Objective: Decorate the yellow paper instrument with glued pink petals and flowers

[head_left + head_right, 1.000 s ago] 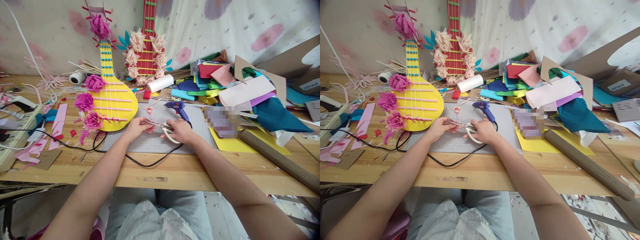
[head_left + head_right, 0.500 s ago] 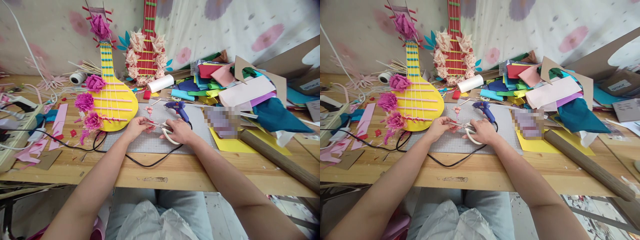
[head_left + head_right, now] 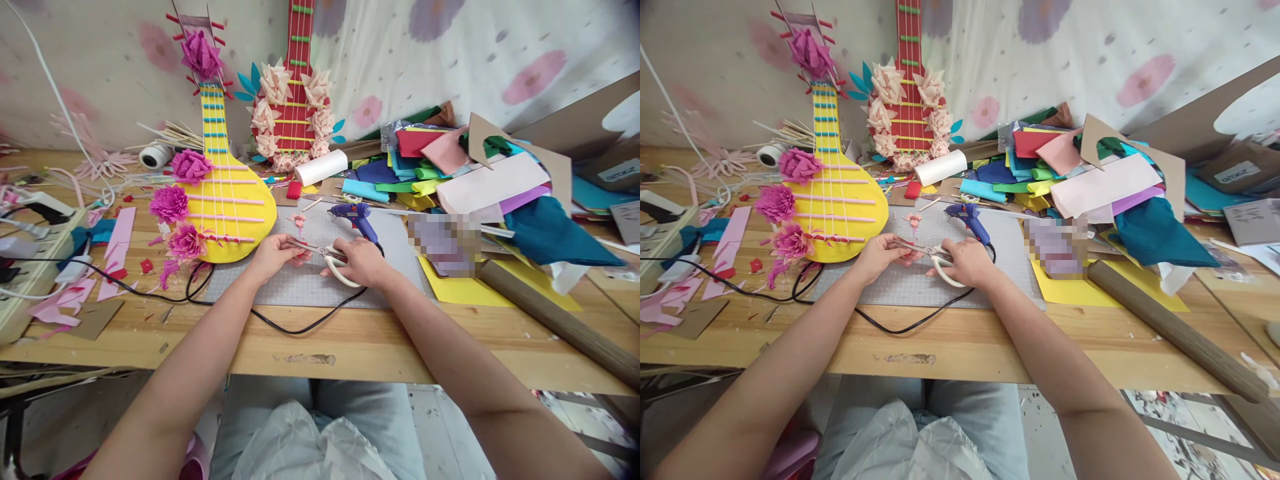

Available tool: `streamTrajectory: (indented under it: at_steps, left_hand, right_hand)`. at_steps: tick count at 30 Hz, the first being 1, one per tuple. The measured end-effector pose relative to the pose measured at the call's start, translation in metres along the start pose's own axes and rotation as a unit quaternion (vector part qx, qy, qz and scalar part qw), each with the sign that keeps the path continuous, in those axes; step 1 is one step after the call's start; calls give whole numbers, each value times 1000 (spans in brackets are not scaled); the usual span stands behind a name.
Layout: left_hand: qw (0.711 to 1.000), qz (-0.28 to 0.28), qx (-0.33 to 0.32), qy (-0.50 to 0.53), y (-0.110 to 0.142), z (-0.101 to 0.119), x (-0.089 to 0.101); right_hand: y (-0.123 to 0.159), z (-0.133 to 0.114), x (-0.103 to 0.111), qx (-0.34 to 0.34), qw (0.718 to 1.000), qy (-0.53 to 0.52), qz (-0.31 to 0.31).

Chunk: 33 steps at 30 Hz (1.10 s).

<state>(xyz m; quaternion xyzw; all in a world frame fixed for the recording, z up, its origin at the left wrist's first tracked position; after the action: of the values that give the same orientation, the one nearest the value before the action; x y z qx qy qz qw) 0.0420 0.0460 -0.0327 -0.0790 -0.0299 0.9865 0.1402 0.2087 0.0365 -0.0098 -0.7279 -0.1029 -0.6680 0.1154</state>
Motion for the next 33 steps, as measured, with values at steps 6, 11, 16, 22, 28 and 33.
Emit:
streamTrajectory:
  at_steps: [6, 11, 16, 22, 28, 33]
  left_hand:
    - [1000, 16, -8, 3, -1, 3, 1]
    - [999, 30, -11, 24, -1, 6, 0]
    - [1000, 21, -14, 16, -1, 8, -2]
    - [1000, 16, -19, 17, -1, 7, -2]
    - [1000, 20, -13, 15, 0, 8, -2]
    - [1000, 21, -12, 16, 0, 8, -1]
  right_hand:
    - [1, -3, 0, 30, 999, -33, -2]
    - [1, -4, 1, 33, 999, -41, -7]
    - [1, -7, 1, 35, 998, -45, -15]
    - [2, -8, 3, 31, 999, -36, -12]
    - [2, -5, 4, 17, 1000, -16, 0]
    - [1, -3, 2, 15, 1000, -8, 3]
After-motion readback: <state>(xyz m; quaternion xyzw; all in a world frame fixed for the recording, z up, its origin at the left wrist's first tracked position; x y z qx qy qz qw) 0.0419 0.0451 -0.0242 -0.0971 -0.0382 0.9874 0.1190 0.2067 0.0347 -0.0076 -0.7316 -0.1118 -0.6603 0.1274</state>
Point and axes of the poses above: each hand's wrist, its own y-axis away from the middle knuckle, its own x-axis out of the back of the hand, z = x × y, the point moved 6 cm from there along -y, towards the middle knuckle, and after that the axes turned 11 degrees about -x, right-handed, at the moved point
